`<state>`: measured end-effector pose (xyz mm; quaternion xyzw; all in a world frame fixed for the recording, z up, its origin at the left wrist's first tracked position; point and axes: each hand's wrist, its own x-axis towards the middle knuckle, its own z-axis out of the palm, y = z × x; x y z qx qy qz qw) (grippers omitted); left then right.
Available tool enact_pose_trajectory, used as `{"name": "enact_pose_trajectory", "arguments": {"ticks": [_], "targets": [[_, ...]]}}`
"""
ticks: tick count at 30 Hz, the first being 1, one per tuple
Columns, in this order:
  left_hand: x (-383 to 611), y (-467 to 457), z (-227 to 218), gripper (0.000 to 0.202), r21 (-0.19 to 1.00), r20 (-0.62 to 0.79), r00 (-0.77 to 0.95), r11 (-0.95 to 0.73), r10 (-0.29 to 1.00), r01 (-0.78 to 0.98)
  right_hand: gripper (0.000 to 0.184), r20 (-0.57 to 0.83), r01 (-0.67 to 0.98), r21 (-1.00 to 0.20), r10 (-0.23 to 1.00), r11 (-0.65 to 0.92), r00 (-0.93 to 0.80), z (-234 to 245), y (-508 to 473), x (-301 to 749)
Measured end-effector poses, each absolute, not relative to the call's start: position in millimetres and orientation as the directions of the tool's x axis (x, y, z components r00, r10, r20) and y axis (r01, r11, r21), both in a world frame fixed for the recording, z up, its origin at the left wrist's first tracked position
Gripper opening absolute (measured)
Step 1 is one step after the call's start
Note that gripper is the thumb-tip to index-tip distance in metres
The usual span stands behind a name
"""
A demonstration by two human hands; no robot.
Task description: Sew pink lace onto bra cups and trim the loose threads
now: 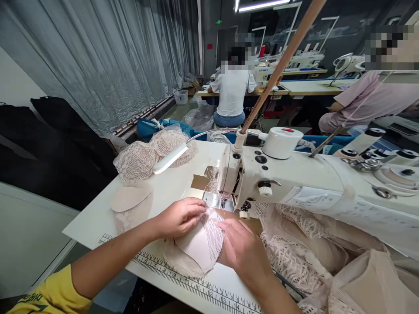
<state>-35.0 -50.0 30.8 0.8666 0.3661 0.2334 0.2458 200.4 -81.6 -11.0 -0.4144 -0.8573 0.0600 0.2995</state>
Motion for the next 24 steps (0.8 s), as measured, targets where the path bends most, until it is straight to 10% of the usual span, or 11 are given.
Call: {"name": "enact_pose_trajectory", "arguments": {"ticks": [11, 18, 24], "targets": [[-17, 8, 33, 0.011, 0.783, -0.262, 0.661, -0.245, 0.704, 0.572, 0.042, 0.310, 0.773, -0.189, 0.784, 0.606, -0.539, -13, -79, 198], [-28, 11, 21, 0.038, 0.933, -0.099, 0.572, -0.123, 0.815, 0.337, 0.039, 0.321, 0.764, -0.175, 0.770, 0.621, -0.551, -18, -76, 200], [-44, -7, 36, 0.008, 0.893, 0.137, 0.257, -0.231, 0.957, 0.385, 0.039, 0.330, 0.760, -0.140, 0.754, 0.635, -0.569, -18, -78, 202]]}}
